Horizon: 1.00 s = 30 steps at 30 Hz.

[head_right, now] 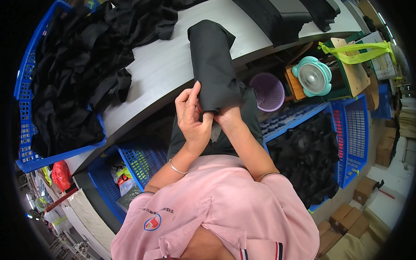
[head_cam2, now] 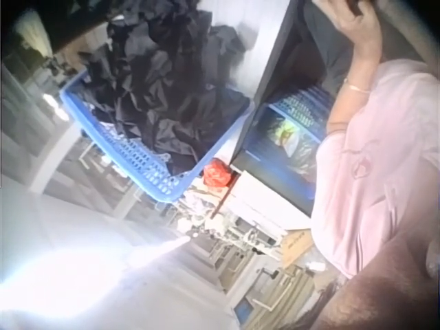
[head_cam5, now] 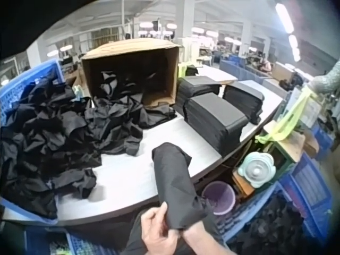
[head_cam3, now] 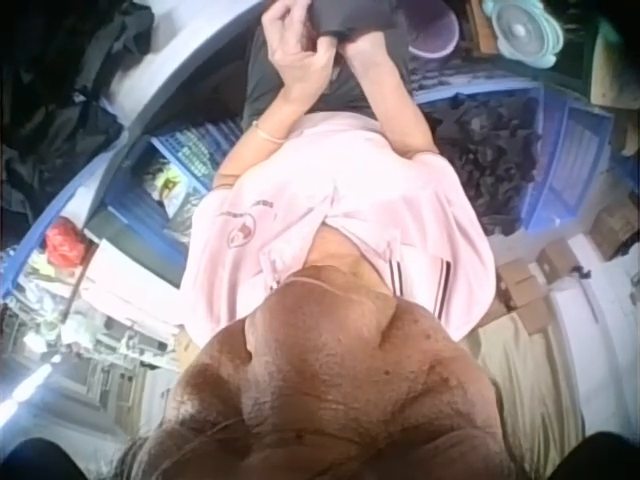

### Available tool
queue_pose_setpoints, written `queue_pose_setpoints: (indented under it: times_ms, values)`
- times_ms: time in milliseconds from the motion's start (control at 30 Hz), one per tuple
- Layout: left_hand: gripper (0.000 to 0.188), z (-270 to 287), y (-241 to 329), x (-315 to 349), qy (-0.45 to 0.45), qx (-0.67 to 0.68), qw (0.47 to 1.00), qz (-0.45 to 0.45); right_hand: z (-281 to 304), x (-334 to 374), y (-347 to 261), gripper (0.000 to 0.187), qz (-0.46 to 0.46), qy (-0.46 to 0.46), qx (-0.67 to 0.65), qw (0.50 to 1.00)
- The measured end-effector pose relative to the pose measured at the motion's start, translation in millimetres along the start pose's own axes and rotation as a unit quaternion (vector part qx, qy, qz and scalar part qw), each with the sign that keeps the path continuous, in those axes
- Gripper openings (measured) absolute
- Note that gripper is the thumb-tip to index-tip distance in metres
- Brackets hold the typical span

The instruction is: Inspecting and handling black fabric pieces, possibly for sports or outdoor goods manufacturing.

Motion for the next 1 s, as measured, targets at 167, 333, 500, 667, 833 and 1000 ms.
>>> queue_pose_setpoints:
  times_ms: [167, 333, 500, 667, 833, 1000]
  values:
    - [0.068, 18.6, -8.0, -7.3, -0.036, 0.043, 0.998, -0.017, 8.3, -15.1, 7.8, 0.036, 0.062, 0.020, 0.061, 0.996]
    - [0.052, 29.3, -36.3, -11.9, 0.026, -0.035, 0.997, 0.059, 15.1, -29.4, 19.7, 0.035, 0.172, 0.034, 0.265, 0.948]
    - [0.045, 39.9, -73.3, -3.3, 0.074, 0.073, 0.970, 0.219, 13.7, -47.6, 10.4, 0.028, 0.176, -0.126, 0.620, 0.754]
    - [0.030, 20.6, -93.2, 6.6, 0.047, 0.224, 0.908, 0.351, -3.1, -45.7, 26.6, 0.029, 0.362, -0.084, 0.778, 0.507]
    - [0.026, 6.8, -91.5, -0.4, 0.038, 0.324, 0.851, 0.411, -31.5, -31.6, 39.5, 0.025, 0.379, -0.046, 0.856, 0.348]
    - [0.020, 6.3, -99.9, -3.3, -0.004, 0.296, 0.816, 0.496, -44.5, -39.9, 34.0, 0.025, 0.232, -0.073, 0.902, 0.357]
Point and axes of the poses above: each hand's wrist, its own x-axis away from the middle knuckle, its own z-axis out of the back of the hand, y = z × x, the point moved 1 cm from there along -x, towards the middle knuckle, and after that the axes turned 1 degree about -z, right-handed, at the moved point
